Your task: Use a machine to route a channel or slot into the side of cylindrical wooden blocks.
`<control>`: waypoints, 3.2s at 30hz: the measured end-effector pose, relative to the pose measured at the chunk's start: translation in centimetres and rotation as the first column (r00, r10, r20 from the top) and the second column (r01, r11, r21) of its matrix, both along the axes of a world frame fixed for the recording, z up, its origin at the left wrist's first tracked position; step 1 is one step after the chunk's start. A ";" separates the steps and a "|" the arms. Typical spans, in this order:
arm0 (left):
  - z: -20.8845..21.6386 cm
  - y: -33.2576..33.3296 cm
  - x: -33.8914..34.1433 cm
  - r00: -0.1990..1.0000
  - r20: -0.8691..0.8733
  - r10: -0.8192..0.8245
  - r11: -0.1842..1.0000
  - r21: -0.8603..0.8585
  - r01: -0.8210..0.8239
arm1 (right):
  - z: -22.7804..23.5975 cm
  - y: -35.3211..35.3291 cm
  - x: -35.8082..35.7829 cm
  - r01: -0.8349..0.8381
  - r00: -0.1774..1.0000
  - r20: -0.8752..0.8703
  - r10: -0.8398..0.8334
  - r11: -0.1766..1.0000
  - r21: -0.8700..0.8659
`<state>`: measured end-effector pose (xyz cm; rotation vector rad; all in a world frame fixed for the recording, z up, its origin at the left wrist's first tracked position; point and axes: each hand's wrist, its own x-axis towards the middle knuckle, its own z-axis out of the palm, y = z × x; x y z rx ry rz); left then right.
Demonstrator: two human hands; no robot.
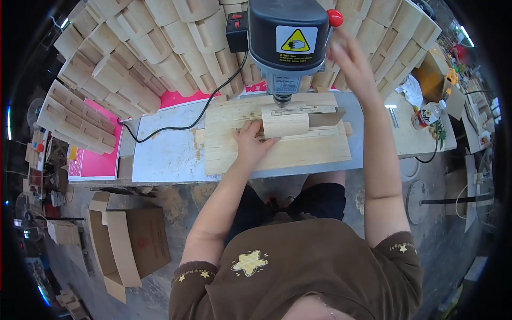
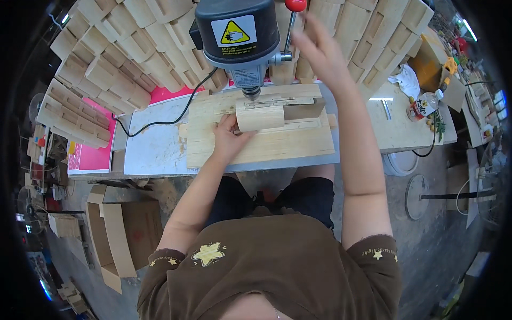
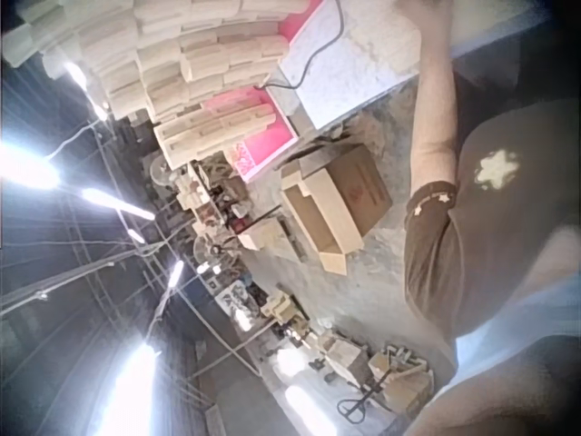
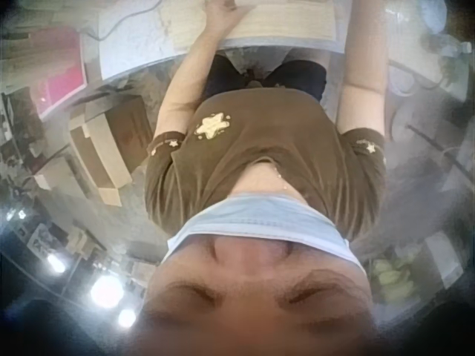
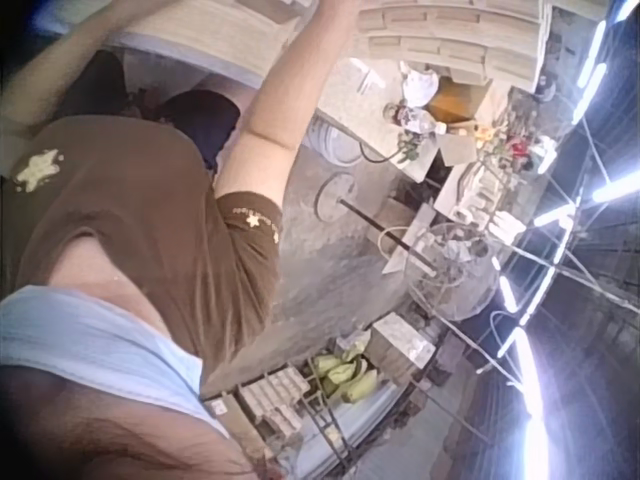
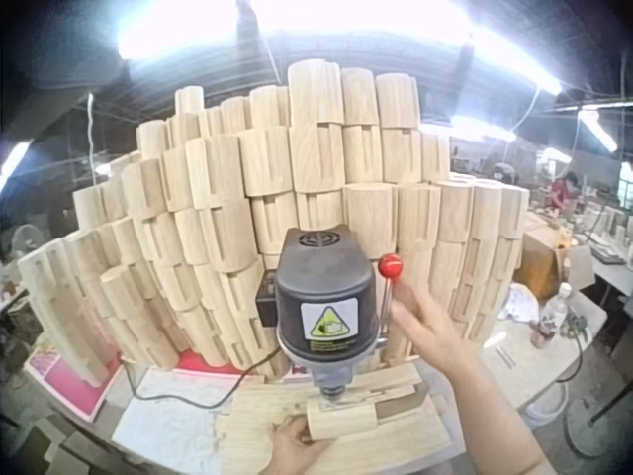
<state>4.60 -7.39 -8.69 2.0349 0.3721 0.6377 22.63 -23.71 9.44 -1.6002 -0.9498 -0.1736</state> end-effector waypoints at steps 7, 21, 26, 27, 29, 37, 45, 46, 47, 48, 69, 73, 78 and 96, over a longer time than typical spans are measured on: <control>0.7 0.6 -1.1 1.000 0.010 -0.002 0.993 0.118 0.001 | -9.8 -4.4 -4.0 0.183 0.949 0.313 0.031 0.755 -0.630; 9.0 6.6 -16.0 0.961 -0.216 0.174 0.812 -0.520 -0.264 | -9.2 -6.3 -10.4 0.067 0.953 0.277 0.123 0.806 -0.588; 7.3 4.7 -14.7 0.950 -0.286 0.123 0.672 -0.680 -0.292 | -9.4 -5.6 -11.0 0.015 0.948 0.266 0.174 0.811 -0.584; 6.8 4.5 -14.4 0.941 -0.318 0.117 0.704 -0.641 -0.305 | -9.5 -5.6 -10.9 0.010 0.948 0.264 0.176 0.815 -0.579; 8.2 3.3 -13.8 0.956 -0.276 0.101 0.640 -0.717 -0.275 | -9.5 -5.8 -10.6 0.008 0.950 0.260 0.174 0.818 -0.575; 9.2 3.9 -13.9 0.913 -0.405 -0.045 0.745 -0.622 -0.240 | -9.6 -6.3 -10.2 -0.035 0.954 0.225 0.198 0.819 -0.573; 8.1 3.8 -13.3 0.940 -0.338 -0.041 0.656 -0.719 -0.229 | -9.1 -6.5 -10.5 -0.012 0.949 0.254 0.186 0.826 -0.563; 8.1 3.8 -13.1 0.938 -0.343 -0.053 0.649 -0.726 -0.229 | -9.1 -6.6 -10.5 -0.013 0.952 0.246 0.183 0.827 -0.561; 8.2 3.9 -13.0 0.939 -0.341 -0.055 0.648 -0.727 -0.226 | -9.1 -6.6 -10.4 -0.011 0.951 0.249 0.182 0.827 -0.563; 8.6 4.1 -13.1 0.931 -0.360 -0.062 0.675 -0.702 -0.227 | -9.0 -6.5 -10.4 -0.015 0.950 0.250 0.186 0.828 -0.561; 8.3 0.6 -11.8 0.939 -0.343 -0.028 0.624 -0.740 -0.252 | -9.0 -6.8 -10.8 0.002 0.955 0.250 0.162 0.836 -0.548; 6.5 -1.3 -9.4 0.943 -0.273 -0.192 0.562 -0.818 -0.123 | -9.3 -5.8 -11.4 0.062 0.924 0.350 0.155 0.841 -0.537; 5.4 -2.3 -8.9 0.985 -0.120 -0.122 0.768 -0.641 0.017 | -10.7 -7.0 -10.1 0.176 0.934 0.356 0.018 0.847 -0.502; 0.2 2.5 -3.6 0.992 -0.020 0.127 0.902 0.419 -0.107 | -11.4 -1.1 -5.5 0.186 0.973 0.206 -0.107 0.891 -0.415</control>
